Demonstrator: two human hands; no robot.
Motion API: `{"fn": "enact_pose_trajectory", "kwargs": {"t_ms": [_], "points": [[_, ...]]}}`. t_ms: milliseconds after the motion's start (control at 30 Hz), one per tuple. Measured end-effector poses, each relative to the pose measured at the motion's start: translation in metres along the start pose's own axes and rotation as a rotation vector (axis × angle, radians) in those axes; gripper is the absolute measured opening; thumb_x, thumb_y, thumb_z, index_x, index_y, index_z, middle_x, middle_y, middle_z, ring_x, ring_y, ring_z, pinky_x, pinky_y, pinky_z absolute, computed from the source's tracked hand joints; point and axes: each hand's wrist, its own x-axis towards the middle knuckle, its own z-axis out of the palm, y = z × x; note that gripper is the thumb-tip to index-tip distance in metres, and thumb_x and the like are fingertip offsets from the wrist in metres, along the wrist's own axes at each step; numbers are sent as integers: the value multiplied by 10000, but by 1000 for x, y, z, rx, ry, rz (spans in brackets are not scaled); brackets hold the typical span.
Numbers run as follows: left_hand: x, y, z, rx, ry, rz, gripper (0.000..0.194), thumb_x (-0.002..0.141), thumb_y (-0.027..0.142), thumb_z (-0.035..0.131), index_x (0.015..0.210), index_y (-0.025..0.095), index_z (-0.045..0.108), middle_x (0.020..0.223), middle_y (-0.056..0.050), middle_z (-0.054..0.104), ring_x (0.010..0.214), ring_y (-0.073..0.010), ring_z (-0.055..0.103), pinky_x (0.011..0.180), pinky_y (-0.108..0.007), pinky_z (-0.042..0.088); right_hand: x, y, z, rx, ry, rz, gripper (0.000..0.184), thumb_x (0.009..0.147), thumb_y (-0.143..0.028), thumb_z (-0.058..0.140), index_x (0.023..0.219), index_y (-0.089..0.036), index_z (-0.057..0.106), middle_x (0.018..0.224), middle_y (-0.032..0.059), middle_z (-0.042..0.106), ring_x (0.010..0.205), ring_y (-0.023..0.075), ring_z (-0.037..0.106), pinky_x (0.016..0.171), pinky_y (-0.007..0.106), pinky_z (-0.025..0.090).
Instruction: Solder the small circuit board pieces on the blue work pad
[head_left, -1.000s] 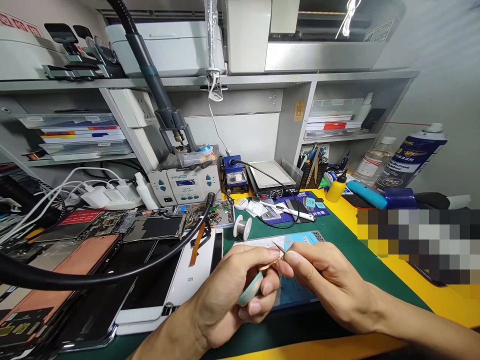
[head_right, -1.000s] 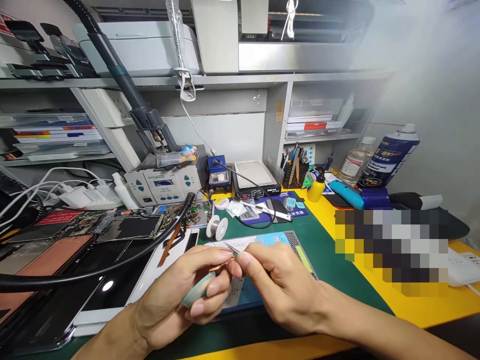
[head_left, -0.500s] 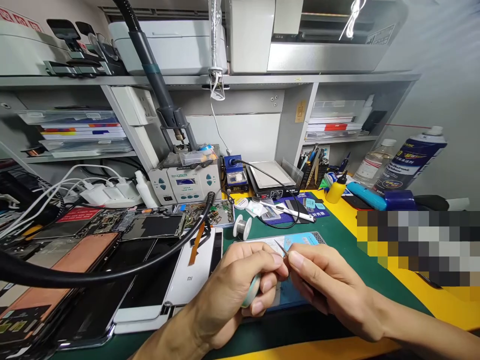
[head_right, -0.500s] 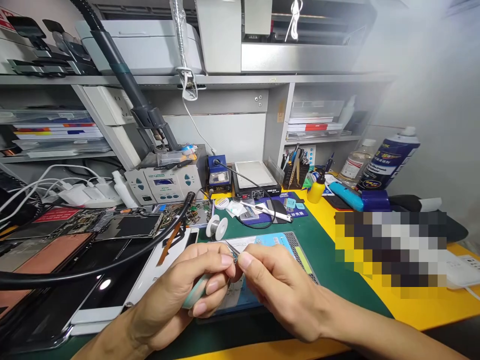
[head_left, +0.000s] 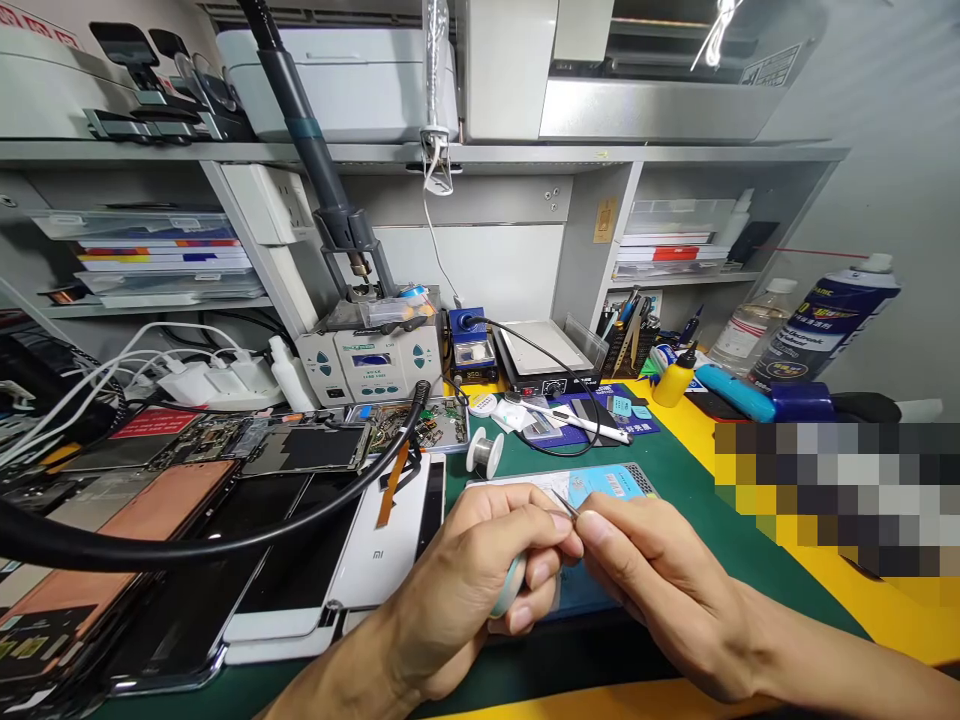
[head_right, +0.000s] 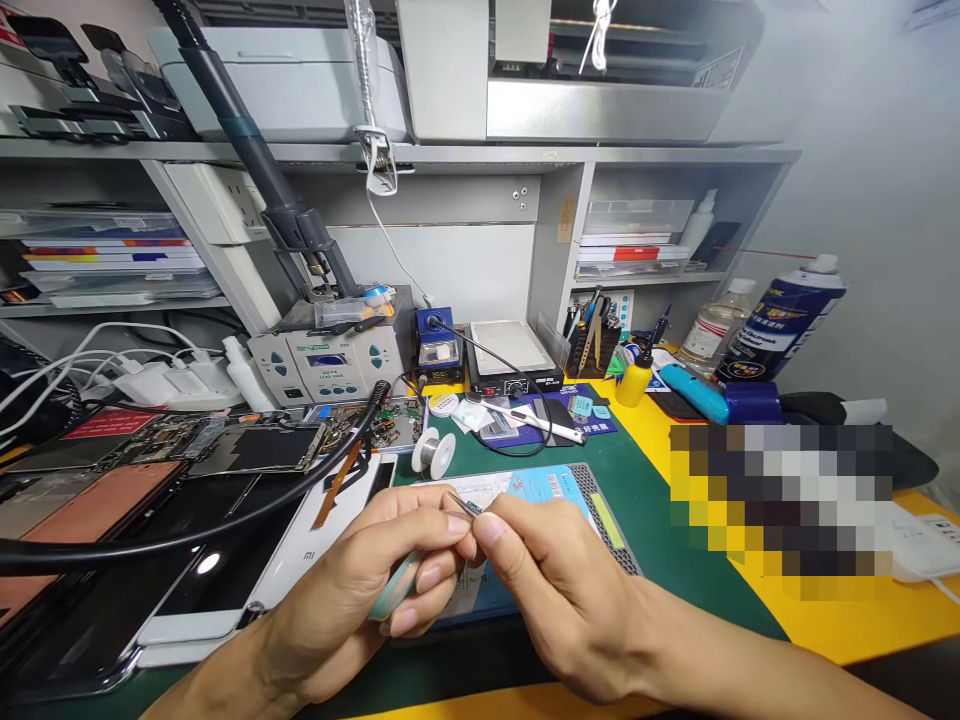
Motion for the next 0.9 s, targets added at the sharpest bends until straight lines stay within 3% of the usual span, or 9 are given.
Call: {"fn": "enact_pose_trajectory", "kwargs": {"t_ms": [233,333,433,500,733,900], "points": [[0,-1,2,22,18,28,161,853,243,588,736,133,596,551,59,424,383,-18,332,417,-193,167,4,-2,1,-13,38,-12,402,1092,-389,275,772,-209,439,639,-52,352,555,112,314,566,302,269],[0,-5,2,129,35,135,201,888,268,577,732,142,583,534,63,420,396,-30,323,427,-197,207,5,-3,2,222,34,136,451,1069,-481,327,764,-197,499,613,-46,392,537,104,335,509,268,282],[-1,-8,1,365,109,303,277,949,343,566,755,148,598,622,20,546,465,-47,373,464,-200,291,6,-4,2,565,23,305,474,1023,-559,407,800,-176,575,539,-66,380,438,75,282,395,224,213],[-3,-9,2,522,175,387,305,973,373,549,772,154,618,727,-2,617,500,-49,394,490,-202,324,6,-5,2,696,21,339,478,1004,-570,447,821,-159,609,506,-74,388,389,57,251,354,202,176],[-6,-8,7,734,233,577,305,991,298,500,733,171,604,695,-3,639,649,-111,575,644,-215,449,7,-4,3,755,27,326,476,1005,-546,473,796,-145,622,476,-76,390,370,43,261,338,170,181],[-6,-10,7,809,259,632,290,983,247,499,718,179,598,683,10,646,634,-103,589,651,-209,454,7,-3,4,783,7,339,470,1007,-544,469,790,-153,612,473,-79,386,357,41,253,327,167,169]]}}
